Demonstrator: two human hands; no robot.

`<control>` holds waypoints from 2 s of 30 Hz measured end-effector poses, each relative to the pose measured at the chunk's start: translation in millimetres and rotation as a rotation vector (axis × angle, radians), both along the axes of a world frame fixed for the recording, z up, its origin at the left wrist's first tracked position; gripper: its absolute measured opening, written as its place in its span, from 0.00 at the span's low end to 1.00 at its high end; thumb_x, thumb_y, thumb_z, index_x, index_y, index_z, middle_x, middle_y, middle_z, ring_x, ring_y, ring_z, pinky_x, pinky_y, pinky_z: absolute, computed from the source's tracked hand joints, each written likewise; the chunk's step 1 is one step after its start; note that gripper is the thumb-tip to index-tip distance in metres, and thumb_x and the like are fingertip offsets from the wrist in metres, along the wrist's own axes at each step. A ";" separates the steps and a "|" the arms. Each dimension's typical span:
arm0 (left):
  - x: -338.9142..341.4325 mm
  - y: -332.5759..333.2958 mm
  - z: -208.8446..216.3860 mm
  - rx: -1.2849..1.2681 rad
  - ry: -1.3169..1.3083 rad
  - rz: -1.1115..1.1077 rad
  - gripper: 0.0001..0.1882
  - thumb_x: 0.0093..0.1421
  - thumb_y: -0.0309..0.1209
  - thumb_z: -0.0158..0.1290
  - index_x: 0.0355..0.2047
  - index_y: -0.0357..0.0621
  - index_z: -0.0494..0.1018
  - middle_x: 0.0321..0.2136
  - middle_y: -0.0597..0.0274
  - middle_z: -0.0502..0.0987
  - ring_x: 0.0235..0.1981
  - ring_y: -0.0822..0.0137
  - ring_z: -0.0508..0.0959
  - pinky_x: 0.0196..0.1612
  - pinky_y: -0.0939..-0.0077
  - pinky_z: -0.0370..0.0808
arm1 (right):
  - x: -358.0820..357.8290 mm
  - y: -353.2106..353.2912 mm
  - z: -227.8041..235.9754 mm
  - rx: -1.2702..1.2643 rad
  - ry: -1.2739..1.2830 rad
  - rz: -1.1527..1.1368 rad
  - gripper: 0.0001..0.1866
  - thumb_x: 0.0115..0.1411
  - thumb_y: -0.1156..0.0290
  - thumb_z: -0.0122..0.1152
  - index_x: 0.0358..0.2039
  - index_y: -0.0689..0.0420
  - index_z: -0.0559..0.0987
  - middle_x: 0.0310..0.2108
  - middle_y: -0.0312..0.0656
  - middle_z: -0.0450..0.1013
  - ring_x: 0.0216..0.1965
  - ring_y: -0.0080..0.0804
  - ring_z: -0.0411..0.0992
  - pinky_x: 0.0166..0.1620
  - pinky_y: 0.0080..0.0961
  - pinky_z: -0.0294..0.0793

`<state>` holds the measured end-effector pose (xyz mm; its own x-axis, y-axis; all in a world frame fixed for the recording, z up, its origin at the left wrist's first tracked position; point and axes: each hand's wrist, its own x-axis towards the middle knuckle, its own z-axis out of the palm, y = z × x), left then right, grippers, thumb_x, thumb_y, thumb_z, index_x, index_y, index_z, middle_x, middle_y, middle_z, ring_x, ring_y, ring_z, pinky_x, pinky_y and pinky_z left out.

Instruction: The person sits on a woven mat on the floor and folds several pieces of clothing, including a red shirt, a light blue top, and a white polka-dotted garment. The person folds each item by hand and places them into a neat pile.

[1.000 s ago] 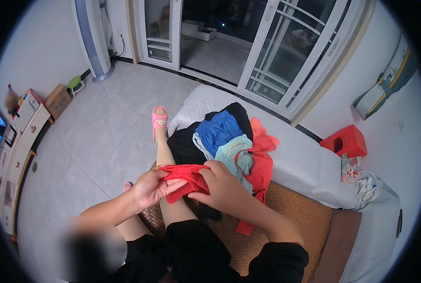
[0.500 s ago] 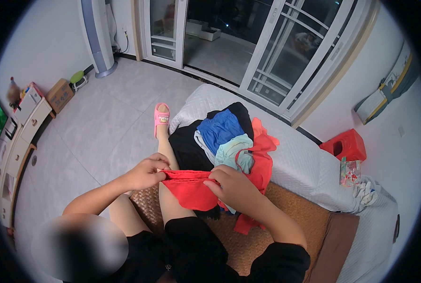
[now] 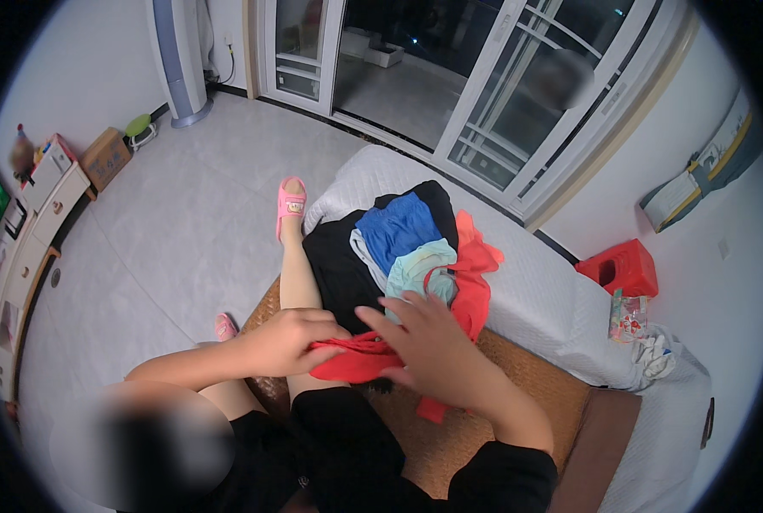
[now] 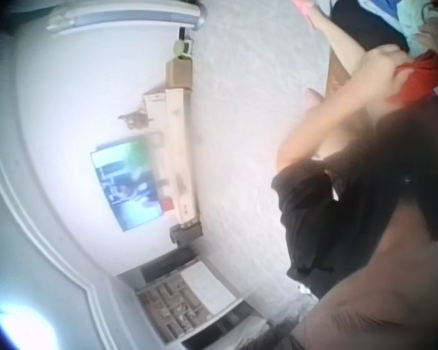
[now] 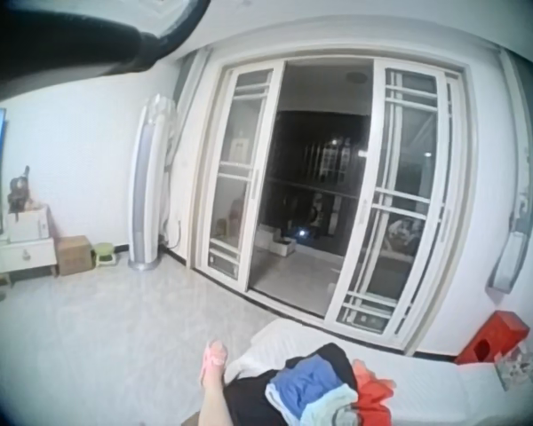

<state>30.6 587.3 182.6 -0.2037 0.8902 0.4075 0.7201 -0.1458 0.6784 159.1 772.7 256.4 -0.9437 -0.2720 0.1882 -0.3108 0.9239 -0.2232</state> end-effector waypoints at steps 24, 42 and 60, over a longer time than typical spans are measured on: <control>38.5 -41.3 -154.7 0.433 -1.998 -0.202 0.23 0.61 0.40 0.44 0.53 0.39 0.61 0.50 0.56 0.68 0.52 0.63 0.68 0.55 0.66 0.63 | 27.9 29.8 -1.7 -0.285 -0.190 -0.253 0.12 0.39 0.82 0.58 0.29 0.62 0.72 0.24 0.46 0.67 0.25 0.46 0.67 0.28 0.29 0.67; 8.2 -106.4 -131.3 0.202 -1.223 0.510 0.10 0.58 0.25 0.50 0.38 0.33 0.73 0.28 0.67 0.77 0.26 0.83 0.72 0.27 0.89 0.68 | 40.6 -0.8 -129.9 -1.212 -0.526 -0.558 0.16 0.57 0.71 0.54 0.45 0.62 0.70 0.37 0.36 0.72 0.39 0.21 0.69 0.43 0.21 0.68; -30.3 -110.4 -237.6 -0.114 -1.609 0.624 0.16 0.55 0.21 0.52 0.43 0.37 0.62 0.32 0.60 0.75 0.32 0.72 0.76 0.35 0.78 0.75 | 59.9 -36.6 -303.0 -1.594 -0.688 -0.887 0.20 0.57 0.63 0.57 0.46 0.62 0.70 0.40 0.38 0.70 0.43 0.25 0.68 0.45 0.23 0.68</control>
<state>0.2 476.9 -55.0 -0.6084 0.5325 -0.5884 -0.7103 -0.0347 0.7031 219.0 736.1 -46.6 -0.7035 0.2645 -0.6596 0.5454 -0.3940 -0.7398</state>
